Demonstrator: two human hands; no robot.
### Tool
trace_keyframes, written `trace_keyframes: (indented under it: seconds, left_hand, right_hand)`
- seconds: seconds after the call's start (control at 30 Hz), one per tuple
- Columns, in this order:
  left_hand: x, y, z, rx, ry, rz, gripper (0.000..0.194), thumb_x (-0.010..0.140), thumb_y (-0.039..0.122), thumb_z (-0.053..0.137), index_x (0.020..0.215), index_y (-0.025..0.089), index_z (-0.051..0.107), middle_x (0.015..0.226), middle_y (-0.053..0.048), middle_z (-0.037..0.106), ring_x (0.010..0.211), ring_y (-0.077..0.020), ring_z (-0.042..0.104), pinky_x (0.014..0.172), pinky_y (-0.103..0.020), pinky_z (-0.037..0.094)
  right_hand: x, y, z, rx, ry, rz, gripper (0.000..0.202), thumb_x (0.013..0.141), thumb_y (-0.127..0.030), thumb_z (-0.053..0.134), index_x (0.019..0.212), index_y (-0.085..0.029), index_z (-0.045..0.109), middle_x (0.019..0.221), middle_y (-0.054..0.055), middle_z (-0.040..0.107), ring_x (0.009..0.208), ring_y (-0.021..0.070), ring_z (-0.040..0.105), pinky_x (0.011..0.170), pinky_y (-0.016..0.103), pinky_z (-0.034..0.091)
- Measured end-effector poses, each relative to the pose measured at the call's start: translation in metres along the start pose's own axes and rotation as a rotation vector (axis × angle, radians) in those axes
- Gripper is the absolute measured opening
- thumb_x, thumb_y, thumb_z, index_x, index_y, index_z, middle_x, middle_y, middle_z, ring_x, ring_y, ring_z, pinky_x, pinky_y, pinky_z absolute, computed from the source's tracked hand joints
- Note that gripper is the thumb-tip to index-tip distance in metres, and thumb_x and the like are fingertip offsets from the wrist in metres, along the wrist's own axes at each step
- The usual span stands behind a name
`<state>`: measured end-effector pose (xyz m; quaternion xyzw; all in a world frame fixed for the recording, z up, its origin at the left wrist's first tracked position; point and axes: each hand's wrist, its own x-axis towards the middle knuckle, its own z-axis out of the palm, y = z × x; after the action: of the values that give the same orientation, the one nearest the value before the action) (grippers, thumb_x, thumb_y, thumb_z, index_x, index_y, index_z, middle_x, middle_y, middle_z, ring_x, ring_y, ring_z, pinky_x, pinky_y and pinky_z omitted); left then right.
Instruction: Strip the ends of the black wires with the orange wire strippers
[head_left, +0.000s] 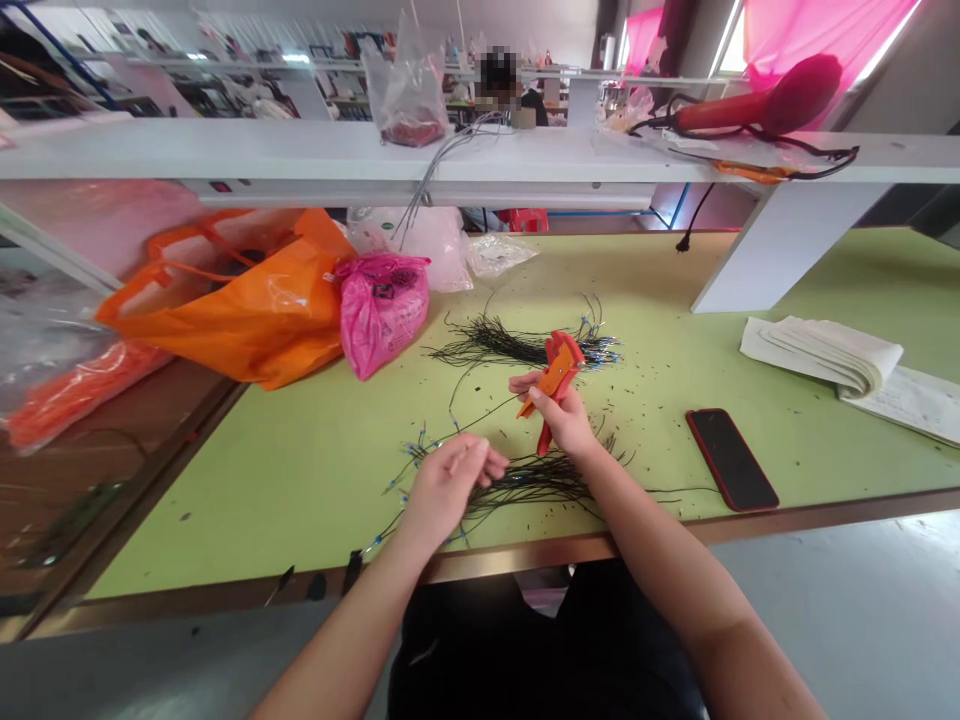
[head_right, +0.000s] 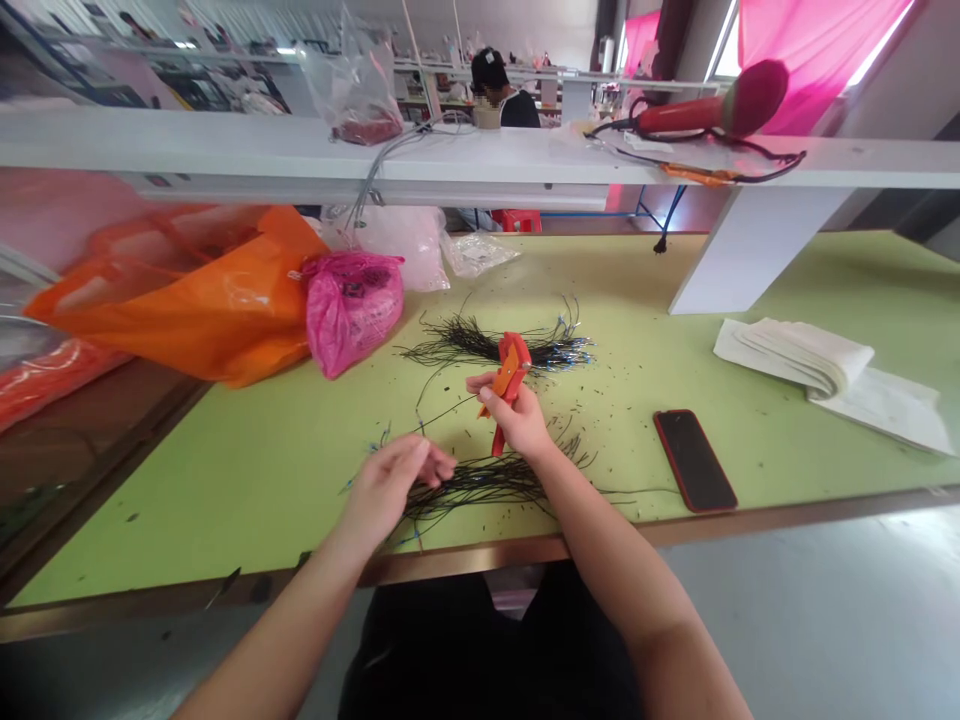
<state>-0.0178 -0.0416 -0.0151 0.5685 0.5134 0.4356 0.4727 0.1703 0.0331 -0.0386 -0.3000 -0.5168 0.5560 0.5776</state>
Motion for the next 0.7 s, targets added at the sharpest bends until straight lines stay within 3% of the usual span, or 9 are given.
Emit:
trace_keyframes:
  seconds: [0.07, 0.13, 0.2, 0.3, 0.47, 0.6, 0.7]
  left_hand:
    - [0.011, 0.012, 0.006, 0.339, 0.212, 0.321, 0.028, 0.094, 0.047, 0.062, 0.101, 0.02, 0.068, 0.108, -0.011, 0.076, 0.105, -0.0276, 0.07, 0.093, -0.042, 0.057]
    - [0.033, 0.018, 0.014, 0.552, 0.226, 0.435, 0.029, 0.094, 0.039, 0.06, 0.114, 0.019, 0.067, 0.126, -0.015, 0.07, 0.122, -0.0314, 0.064, 0.103, -0.047, 0.052]
    - [0.059, 0.016, 0.021, 0.642, 0.089, 0.394, 0.029, 0.099, 0.033, 0.053, 0.12, 0.019, 0.066, 0.124, -0.013, 0.072, 0.113, -0.0284, 0.069, 0.097, -0.044, 0.055]
    - [0.087, 0.006, 0.025, 0.74, 0.009, 0.353, 0.033, 0.102, 0.032, 0.047, 0.128, 0.022, 0.066, 0.124, -0.01, 0.074, 0.107, -0.0266, 0.072, 0.091, -0.04, 0.057]
    - [0.091, -0.01, 0.011, 0.827, -0.062, 0.468, 0.035, 0.1, 0.032, 0.056, 0.133, 0.026, 0.067, 0.114, -0.006, 0.078, 0.098, -0.0238, 0.073, 0.084, -0.034, 0.056]
    - [0.081, -0.011, -0.003, 0.831, 0.044, 0.562, 0.031, 0.103, 0.036, 0.052, 0.122, 0.026, 0.074, 0.084, -0.003, 0.074, 0.077, -0.0193, 0.07, 0.07, -0.029, 0.052]
    - [0.076, -0.007, -0.004, 0.81, 0.131, 0.585, 0.033, 0.105, 0.039, 0.049, 0.114, 0.023, 0.077, 0.081, -0.004, 0.073, 0.075, -0.0187, 0.069, 0.069, -0.029, 0.05]
  right_hand:
    - [-0.002, -0.001, 0.003, -0.031, -0.051, -0.004, 0.043, 0.085, -0.058, 0.073, 0.103, -0.019, 0.072, 0.111, 0.011, 0.076, 0.106, 0.0284, 0.071, 0.095, 0.043, 0.056]
    - [-0.004, -0.001, 0.005, -0.055, -0.096, -0.005, 0.044, 0.086, -0.06, 0.07, 0.101, -0.019, 0.072, 0.103, 0.01, 0.075, 0.099, 0.0265, 0.07, 0.09, 0.041, 0.057]
    - [-0.005, 0.001, 0.004, -0.069, -0.092, -0.005, 0.045, 0.086, -0.062, 0.069, 0.098, -0.019, 0.071, 0.094, 0.007, 0.072, 0.09, 0.0236, 0.069, 0.085, 0.038, 0.058]
    - [-0.006, 0.001, -0.002, -0.071, -0.073, 0.015, 0.047, 0.086, -0.062, 0.07, 0.103, -0.018, 0.07, 0.093, 0.006, 0.07, 0.087, 0.0214, 0.067, 0.085, 0.036, 0.057]
    - [-0.005, -0.01, -0.014, -0.071, -0.183, 0.072, 0.046, 0.087, -0.059, 0.07, 0.109, -0.019, 0.072, 0.105, 0.009, 0.072, 0.098, 0.0246, 0.068, 0.089, 0.039, 0.057]
    - [-0.004, -0.019, -0.016, -0.027, -0.155, 0.075, 0.036, 0.087, -0.052, 0.074, 0.103, -0.019, 0.072, 0.104, 0.009, 0.073, 0.098, 0.0247, 0.07, 0.095, 0.042, 0.056]
    - [-0.004, -0.019, -0.014, 0.057, -0.028, 0.108, 0.037, 0.085, -0.053, 0.075, 0.1, -0.02, 0.069, 0.093, 0.007, 0.074, 0.087, 0.0229, 0.071, 0.09, 0.042, 0.058]
